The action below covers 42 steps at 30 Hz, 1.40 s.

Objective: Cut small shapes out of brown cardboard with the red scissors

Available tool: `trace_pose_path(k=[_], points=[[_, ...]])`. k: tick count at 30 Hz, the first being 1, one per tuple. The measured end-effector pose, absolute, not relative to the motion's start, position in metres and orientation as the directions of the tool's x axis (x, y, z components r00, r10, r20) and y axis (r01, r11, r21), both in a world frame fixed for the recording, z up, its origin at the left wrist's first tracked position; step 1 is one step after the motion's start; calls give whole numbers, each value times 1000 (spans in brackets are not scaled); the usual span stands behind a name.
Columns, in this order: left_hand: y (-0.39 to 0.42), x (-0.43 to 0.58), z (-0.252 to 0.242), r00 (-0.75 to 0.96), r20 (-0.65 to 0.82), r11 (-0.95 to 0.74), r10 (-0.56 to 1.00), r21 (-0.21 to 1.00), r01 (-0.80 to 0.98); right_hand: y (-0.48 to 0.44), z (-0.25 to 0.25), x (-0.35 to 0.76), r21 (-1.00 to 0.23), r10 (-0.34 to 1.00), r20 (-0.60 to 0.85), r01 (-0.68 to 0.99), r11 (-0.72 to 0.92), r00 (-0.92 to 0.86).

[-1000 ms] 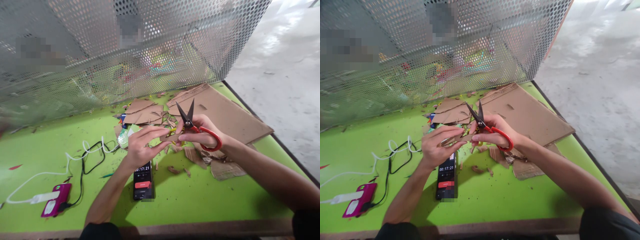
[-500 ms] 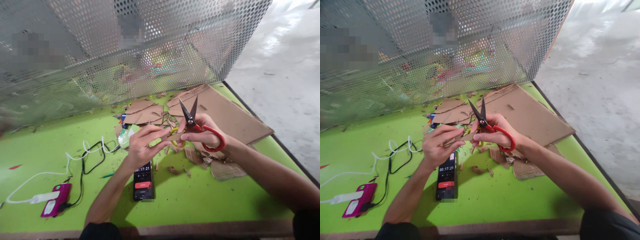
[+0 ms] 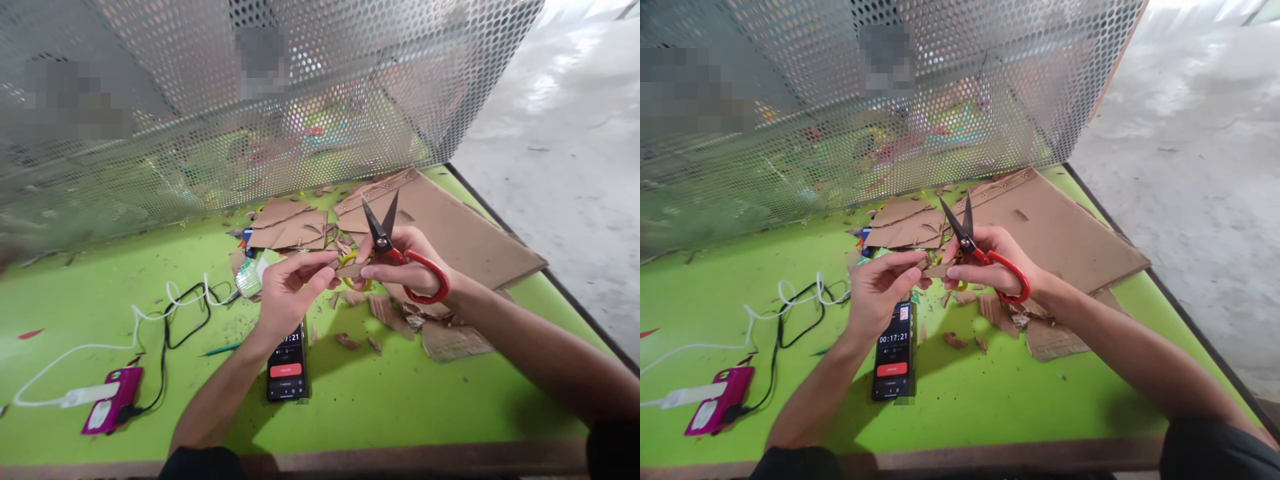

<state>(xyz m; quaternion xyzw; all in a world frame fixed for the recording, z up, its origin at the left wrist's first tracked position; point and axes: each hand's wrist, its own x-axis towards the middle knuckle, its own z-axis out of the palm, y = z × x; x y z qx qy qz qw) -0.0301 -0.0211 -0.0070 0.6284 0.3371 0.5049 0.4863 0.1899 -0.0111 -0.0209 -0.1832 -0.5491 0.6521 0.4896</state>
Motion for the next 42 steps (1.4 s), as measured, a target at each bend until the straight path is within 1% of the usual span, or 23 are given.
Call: trace_pose_path(k=[3, 5, 11, 17, 22, 27, 32, 37, 40, 42], points=[[-22, -29, -7, 230, 250, -239, 940, 968, -77, -12, -20, 189, -906, 850, 285, -415, 87, -444], [-22, -30, -6, 214, 244, -234, 946, 970, -69, -12, -20, 189, -909, 857, 278, -406, 90, -434], [-22, -29, -6, 187, 296, -282, 937, 954, -97, -12, -18, 189, -914, 870, 273, -392, 102, -409], [-22, -29, -7, 154, 336, -336, 929, 942, -24, -14, -17, 186, -924, 895, 233, -374, 82, -379], [-21, -31, -8, 141, 351, -355, 926, 935, 4, -15, -15, 184, -912, 896, 251, -399, 92, -367], [-19, -32, -9, 154, 400, -407, 903, 913, 17, -17, -13, 183, -911, 895, 261, -399, 104, -362], [-19, -33, -10, 164, 415, -420, 895, 907, -5, -17, -14, 183, -907, 894, 276, -403, 121, -353], [-19, -32, -9, 151, 443, -450, 884, 893, 14, -17, -15, 183, -904, 887, 295, -403, 140, -354], [-19, -31, -8, 151, 468, -474, 871, 880, 3, -17, -15, 183, -904, 887, 302, -399, 151, -349], [-19, -32, -7, 154, 499, -509, 852, 860, 26, -17, -16, 184, -903, 883, 315, -395, 166, -348]])
